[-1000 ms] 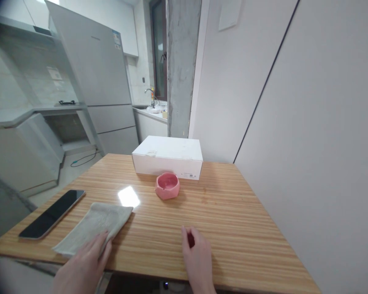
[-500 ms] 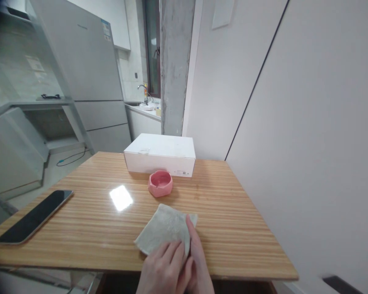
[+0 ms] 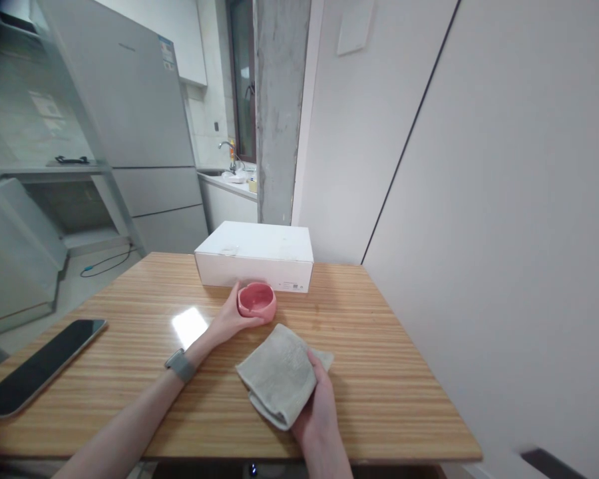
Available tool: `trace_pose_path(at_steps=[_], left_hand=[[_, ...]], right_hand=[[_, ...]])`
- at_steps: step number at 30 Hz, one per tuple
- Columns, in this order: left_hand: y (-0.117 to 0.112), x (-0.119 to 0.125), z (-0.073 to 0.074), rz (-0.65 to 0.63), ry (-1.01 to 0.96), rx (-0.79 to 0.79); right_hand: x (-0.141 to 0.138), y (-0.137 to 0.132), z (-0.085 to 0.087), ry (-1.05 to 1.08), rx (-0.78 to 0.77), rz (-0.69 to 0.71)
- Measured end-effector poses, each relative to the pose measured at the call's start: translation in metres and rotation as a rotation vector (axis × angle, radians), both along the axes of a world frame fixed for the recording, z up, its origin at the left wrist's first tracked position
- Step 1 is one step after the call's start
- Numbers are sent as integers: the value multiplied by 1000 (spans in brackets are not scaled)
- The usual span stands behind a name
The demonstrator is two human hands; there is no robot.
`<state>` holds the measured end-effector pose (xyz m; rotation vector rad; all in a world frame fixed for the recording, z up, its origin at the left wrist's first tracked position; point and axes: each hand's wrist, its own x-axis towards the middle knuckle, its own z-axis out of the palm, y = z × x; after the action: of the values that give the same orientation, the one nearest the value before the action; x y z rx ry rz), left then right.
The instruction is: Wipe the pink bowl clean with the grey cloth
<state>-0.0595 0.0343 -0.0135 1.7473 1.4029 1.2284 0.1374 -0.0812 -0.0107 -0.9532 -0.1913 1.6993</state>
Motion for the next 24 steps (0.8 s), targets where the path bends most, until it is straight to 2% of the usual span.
trace_pose_path(at_steps=[2,5,8,10,12,16,18,20,22,24], left_hand=[[0,0,-9,-23,-91,-36],[-5,6,-5,42,-163,-11],[-14,15,6,73,-223,135],[-21,23,11,31,-298,180],[-26,30,14,-78,-464,92],[-30,37,16,-318,-966,-320],[-31,36,16,-405,-1119,-472],[-30,35,16,-483,-1171,-584],[-31,33,15,-498,-1170,-637],[-31,31,14,-434,-1143,-617]], right_hand=[[6,17,8,19,-46,-55],[9,50,20,-9,-45,-199],[-4,82,26,-107,88,-278],[-21,95,25,-211,249,-263],[-38,100,21,-326,373,-280],[-49,94,6,-578,537,-397],[-42,89,-1,-753,739,-394],[-29,85,-2,-1012,1054,-337],[-18,83,2,-1292,1405,-153],[-12,82,8,-1477,1621,55]])
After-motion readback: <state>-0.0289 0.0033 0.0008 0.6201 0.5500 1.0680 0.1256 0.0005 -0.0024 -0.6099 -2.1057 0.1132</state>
